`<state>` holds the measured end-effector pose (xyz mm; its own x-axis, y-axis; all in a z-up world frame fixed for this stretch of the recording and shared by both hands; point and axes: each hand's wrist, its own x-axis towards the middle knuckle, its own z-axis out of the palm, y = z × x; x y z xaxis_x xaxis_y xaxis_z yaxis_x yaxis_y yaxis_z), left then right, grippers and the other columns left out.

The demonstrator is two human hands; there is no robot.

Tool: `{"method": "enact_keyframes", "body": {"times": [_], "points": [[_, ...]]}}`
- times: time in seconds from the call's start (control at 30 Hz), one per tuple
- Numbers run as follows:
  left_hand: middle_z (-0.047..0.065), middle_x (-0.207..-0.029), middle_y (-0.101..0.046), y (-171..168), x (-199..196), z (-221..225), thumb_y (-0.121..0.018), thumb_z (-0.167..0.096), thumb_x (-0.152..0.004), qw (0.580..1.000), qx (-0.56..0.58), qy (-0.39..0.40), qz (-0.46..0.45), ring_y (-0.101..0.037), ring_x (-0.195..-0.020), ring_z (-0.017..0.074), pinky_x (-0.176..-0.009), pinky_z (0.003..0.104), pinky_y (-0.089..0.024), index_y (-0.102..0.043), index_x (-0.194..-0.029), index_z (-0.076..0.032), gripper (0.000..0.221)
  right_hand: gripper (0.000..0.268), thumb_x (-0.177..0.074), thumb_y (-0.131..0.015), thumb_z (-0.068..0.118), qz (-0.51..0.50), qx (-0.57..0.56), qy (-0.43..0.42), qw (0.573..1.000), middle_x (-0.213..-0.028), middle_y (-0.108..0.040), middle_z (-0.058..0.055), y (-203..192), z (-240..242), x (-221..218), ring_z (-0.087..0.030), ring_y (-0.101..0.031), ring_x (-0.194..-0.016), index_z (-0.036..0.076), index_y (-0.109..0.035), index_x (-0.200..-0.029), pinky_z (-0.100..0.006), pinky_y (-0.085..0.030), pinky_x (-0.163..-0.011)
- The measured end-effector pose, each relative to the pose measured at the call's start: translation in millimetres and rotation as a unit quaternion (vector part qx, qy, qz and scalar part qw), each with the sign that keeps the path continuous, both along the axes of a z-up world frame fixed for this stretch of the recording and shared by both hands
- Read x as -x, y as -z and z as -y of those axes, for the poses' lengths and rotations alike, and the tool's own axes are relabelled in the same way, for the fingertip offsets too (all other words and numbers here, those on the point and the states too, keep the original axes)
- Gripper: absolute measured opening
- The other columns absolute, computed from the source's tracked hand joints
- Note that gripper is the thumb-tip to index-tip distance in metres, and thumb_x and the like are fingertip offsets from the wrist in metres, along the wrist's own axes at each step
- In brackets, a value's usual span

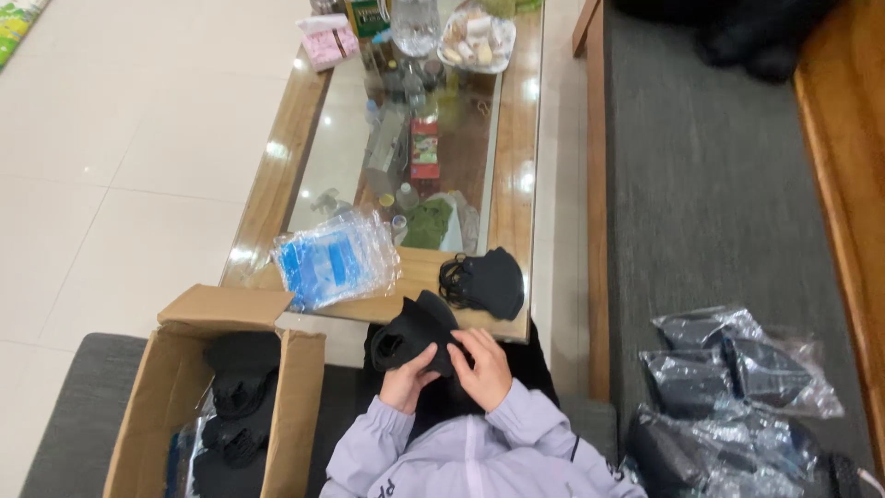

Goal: Sorting and inspecting black face masks by picking them from a box and placing them on a table

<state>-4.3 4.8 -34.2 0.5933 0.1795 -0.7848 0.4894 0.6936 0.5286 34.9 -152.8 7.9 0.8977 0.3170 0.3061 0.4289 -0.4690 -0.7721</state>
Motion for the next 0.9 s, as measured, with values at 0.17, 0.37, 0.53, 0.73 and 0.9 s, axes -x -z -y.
{"method": "enact_keyframes", "body": {"times": [0.17, 0.37, 0.53, 0.73, 0.9], "points": [[0.016, -0.091, -0.077, 12, -3, -2, -0.101, -0.005, -0.065, 1.000, 0.003, -0.010, -0.017, -0.077, -0.070, 0.0310, -0.067, 0.039, -0.066, -0.078, -0.101, -0.002, 0.042, 0.012, -0.093, -0.072, 0.009, 0.051, -0.026, 0.015, 0.998, -0.089, -0.073, -0.012, 7, 0, -2, -0.034, -0.071, -0.083, 0.005, -0.074, -0.104, -0.039, -0.060, -0.071], [0.017, -0.098, -0.075, 27, -3, -5, -0.100, -0.006, -0.067, 0.999, -0.014, 0.013, -0.034, -0.078, -0.075, 0.0327, -0.069, 0.041, -0.067, -0.072, -0.110, 0.004, 0.053, 0.013, -0.093, -0.074, 0.019, -0.019, -0.085, 0.054, 0.995, -0.078, -0.072, -0.007, 38, 6, -7, -0.026, -0.072, -0.071, 0.015, -0.079, -0.105, -0.035, -0.058, -0.064], [0.024, -0.106, -0.059, 8, 1, -8, -0.101, -0.010, -0.067, 0.998, -0.021, -0.013, -0.053, -0.070, -0.086, 0.0293, -0.086, 0.046, -0.058, -0.047, -0.126, 0.019, 0.085, 0.019, -0.094, -0.075, 0.009, -0.276, -0.317, 0.156, 0.894, -0.075, -0.075, -0.011, 85, 23, -40, -0.015, -0.066, -0.054, 0.002, -0.064, -0.109, -0.022, -0.050, -0.047], [0.022, -0.100, -0.059, -11, -2, -10, -0.100, -0.004, -0.066, 0.997, -0.026, -0.046, -0.056, -0.072, -0.081, 0.0307, -0.087, 0.044, -0.058, -0.042, -0.119, 0.019, 0.082, 0.020, -0.099, -0.065, 0.011, -0.349, -0.288, 0.242, 0.858, -0.075, -0.075, -0.014, 80, 44, -71, -0.012, -0.061, -0.045, 0.000, -0.064, -0.117, -0.020, -0.042, -0.035], [0.024, -0.100, -0.061, -10, -1, -7, -0.100, -0.005, -0.065, 0.997, -0.025, -0.048, -0.049, -0.070, -0.082, 0.0310, -0.085, 0.047, -0.058, -0.049, -0.114, 0.017, 0.074, 0.023, -0.097, -0.068, 0.017, -0.353, -0.190, 0.274, 0.874, -0.062, -0.072, -0.007, 94, 54, -82, -0.012, -0.060, -0.041, 0.006, -0.068, -0.118, -0.022, -0.045, -0.038]]}}
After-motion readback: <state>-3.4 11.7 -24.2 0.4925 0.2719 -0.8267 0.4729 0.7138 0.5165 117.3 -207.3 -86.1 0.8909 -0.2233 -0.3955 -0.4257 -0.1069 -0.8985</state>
